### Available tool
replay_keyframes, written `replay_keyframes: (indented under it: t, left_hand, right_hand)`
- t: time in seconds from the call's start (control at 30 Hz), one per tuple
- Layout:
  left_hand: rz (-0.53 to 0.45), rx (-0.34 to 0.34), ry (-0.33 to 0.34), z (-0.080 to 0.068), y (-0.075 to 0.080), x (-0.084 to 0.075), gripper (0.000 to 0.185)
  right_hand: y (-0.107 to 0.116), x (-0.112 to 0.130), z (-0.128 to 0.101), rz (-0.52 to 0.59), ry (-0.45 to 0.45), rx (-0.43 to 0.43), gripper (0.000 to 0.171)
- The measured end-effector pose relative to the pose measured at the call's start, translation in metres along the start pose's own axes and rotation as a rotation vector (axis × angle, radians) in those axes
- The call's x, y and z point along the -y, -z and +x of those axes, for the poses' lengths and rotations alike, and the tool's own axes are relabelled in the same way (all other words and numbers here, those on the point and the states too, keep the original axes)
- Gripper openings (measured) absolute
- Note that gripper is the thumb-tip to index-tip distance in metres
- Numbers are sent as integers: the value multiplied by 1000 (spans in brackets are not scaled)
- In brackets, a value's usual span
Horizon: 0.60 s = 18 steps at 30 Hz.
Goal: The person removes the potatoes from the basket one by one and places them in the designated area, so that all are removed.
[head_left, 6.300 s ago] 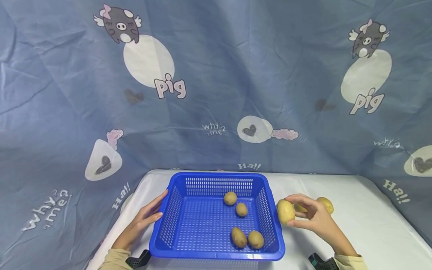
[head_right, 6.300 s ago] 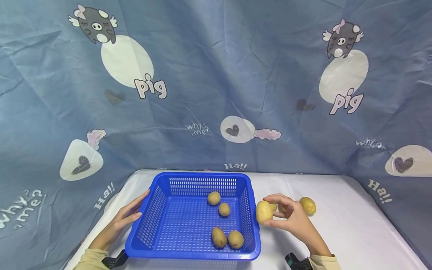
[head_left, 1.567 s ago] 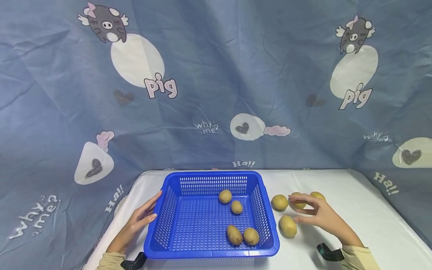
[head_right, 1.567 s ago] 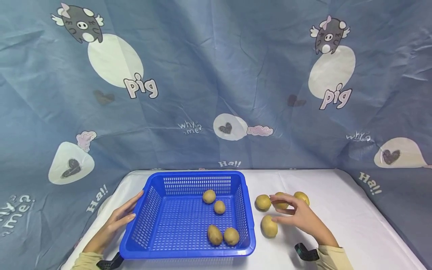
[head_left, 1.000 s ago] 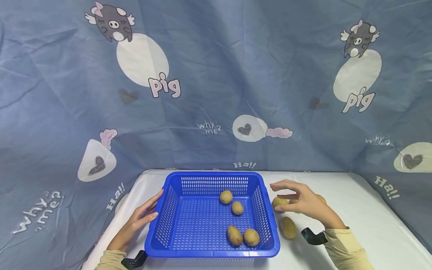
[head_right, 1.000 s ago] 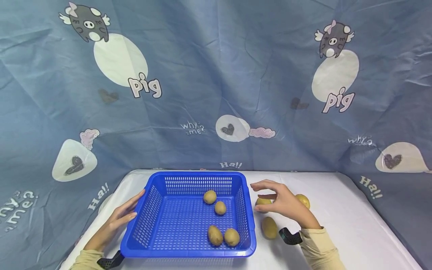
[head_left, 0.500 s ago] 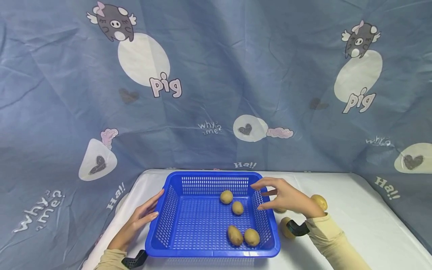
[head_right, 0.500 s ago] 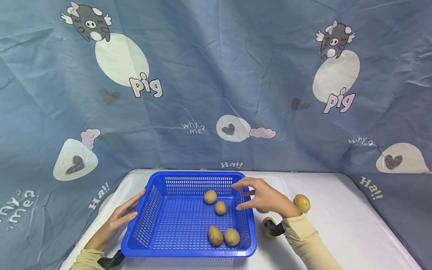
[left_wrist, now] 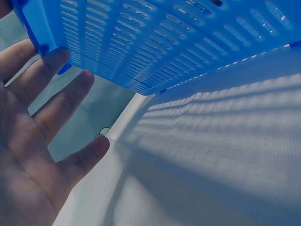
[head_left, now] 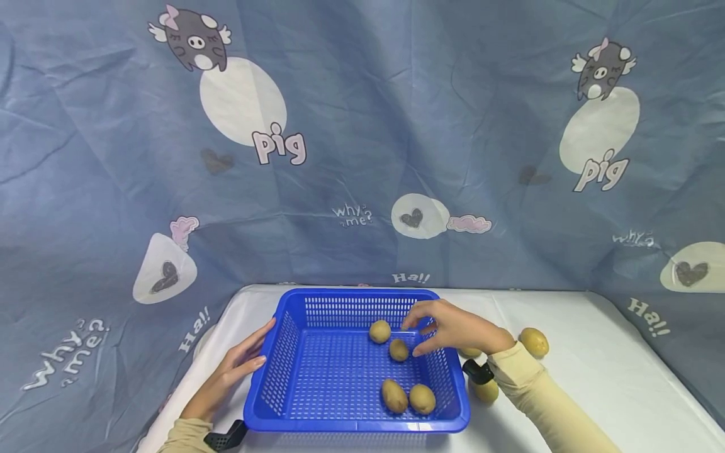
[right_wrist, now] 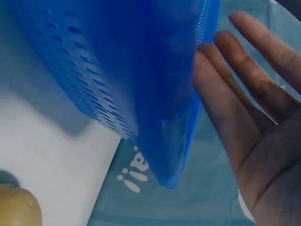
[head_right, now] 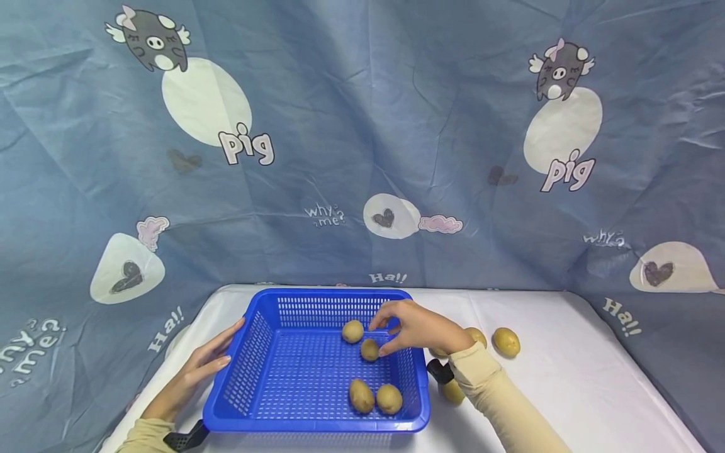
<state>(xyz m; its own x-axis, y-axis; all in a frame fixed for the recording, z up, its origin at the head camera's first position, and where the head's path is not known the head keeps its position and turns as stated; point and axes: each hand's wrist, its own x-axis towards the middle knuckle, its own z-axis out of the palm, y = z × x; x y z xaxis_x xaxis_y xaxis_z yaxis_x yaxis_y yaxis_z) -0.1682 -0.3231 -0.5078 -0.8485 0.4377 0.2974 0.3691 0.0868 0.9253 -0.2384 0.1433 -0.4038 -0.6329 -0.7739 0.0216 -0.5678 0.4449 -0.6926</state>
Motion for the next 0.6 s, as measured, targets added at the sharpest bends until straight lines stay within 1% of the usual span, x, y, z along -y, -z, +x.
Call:
replay_keyframes:
  t: [0.07,0.13,0.3,0.47,0.6]
  left_hand:
    - [-2,1,3,0,0,0,64]
    - [-3,2,4,0,0,-1,64]
    - [-9,6,0,0,-2,-3,64]
    - [-9,10,-8,0,-1,-1,64]
    - [-10,10,-7,0,1,2,64]
  right_hand:
    - [1,1,3,-30,-1,21,30]
    - [3,3,5,-55,-6,38,29]
    - [5,10,12,-109,-9,47,35]
    - [-1,14,24,-182,26,54,37]
    - [-6,15,33,-212,38,89,35]
